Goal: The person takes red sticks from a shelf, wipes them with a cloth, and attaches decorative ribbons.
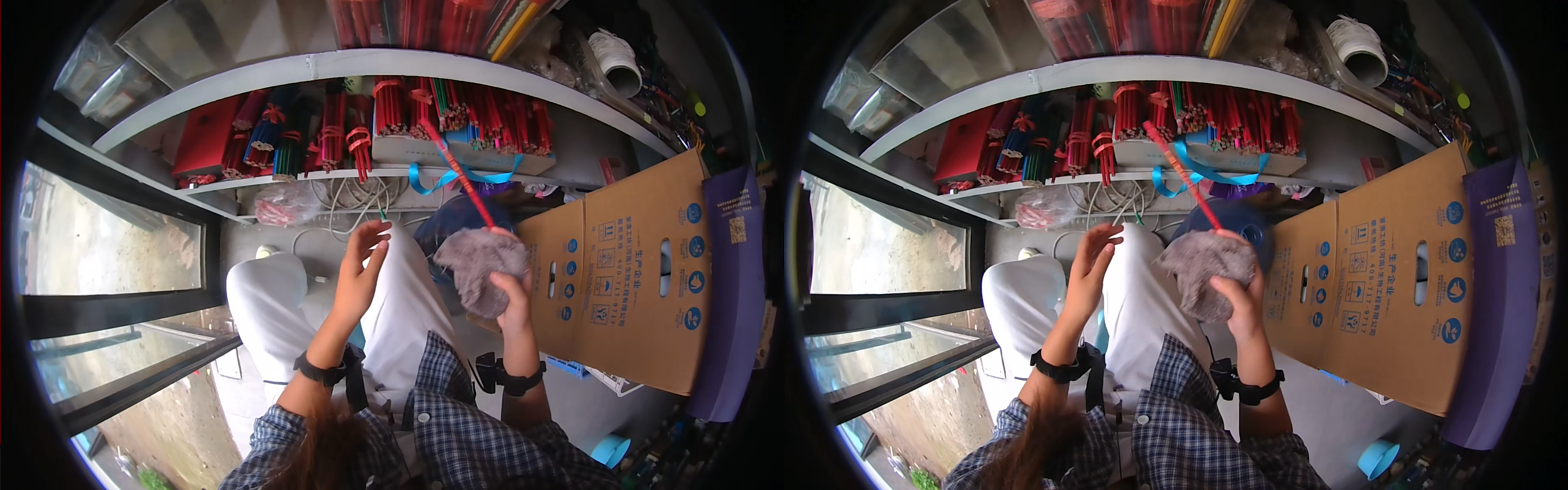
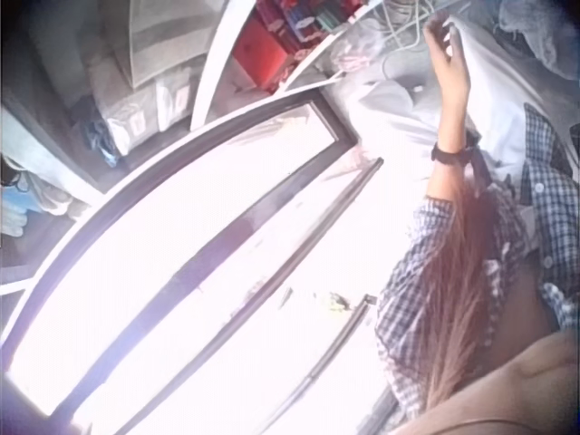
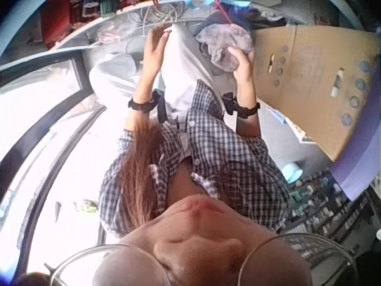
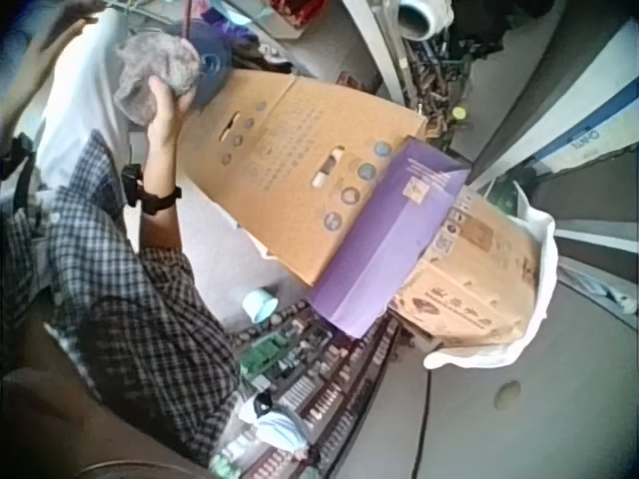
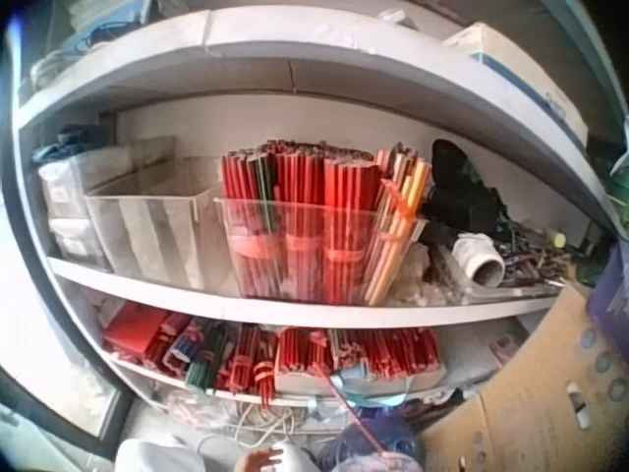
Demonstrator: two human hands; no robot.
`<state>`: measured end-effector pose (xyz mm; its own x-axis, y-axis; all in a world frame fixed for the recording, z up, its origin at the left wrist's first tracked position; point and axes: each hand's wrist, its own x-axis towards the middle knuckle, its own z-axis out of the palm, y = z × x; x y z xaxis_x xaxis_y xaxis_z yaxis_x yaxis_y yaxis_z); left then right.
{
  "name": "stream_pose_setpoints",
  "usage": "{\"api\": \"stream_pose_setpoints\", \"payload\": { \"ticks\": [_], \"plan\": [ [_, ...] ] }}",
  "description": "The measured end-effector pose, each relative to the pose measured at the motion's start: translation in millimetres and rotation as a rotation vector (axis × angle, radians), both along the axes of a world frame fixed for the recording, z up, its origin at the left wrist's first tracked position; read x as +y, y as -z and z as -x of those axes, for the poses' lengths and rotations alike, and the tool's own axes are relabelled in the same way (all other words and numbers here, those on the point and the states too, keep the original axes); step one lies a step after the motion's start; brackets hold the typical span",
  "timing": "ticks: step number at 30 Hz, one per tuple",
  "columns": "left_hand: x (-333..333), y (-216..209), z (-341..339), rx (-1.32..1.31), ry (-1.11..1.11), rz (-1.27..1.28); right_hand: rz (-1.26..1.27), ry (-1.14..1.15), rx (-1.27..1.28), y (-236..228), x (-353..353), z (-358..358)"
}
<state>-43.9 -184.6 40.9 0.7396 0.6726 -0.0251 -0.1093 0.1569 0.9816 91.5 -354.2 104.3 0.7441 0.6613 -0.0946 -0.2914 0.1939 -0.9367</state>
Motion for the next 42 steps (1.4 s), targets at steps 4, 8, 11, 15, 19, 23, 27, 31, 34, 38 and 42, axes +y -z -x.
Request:
{"api": "stream_pose_setpoints", "payload": {
  "ticks": [4,8,11,15,19,23,27,31,34,38,42],
  "plan": [
    [17,18,17,0.035,-0.101,0.065,0.071,0.254,-0.192,-11,7,-47],
    [33,23,33,0.126,-0.129,0.057,0.188,0.238,-0.253,-19,32,-91],
    [39,32,37,0.141,-0.107,0.035,0.269,0.181,-0.307,-19,52,-126],
    [39,34,37,0.158,-0.100,0.055,0.298,0.147,-0.353,-4,73,-160],
    [39,34,36,0.155,-0.093,0.092,0.336,0.061,-0.328,0,79,-163],
    [40,38,37,0.174,-0.097,0.093,0.327,0.080,-0.462,13,71,-159],
    [43,42,37,0.233,-0.094,0.063,0.285,0.101,-0.483,21,50,-133],
    [51,51,28,0.284,-0.082,-0.017,0.221,0.152,-0.447,28,25,-100],
    [70,43,15,0.362,-0.033,-0.043,0.222,0.175,-0.486,29,12,-73],
    [106,68,-16,0.339,-0.054,-0.066,0.293,0.198,-0.483,45,-12,-50],
    [132,85,-52,0.443,-0.001,0.082,0.323,0.202,-0.449,58,-34,-30]
  ]
}}
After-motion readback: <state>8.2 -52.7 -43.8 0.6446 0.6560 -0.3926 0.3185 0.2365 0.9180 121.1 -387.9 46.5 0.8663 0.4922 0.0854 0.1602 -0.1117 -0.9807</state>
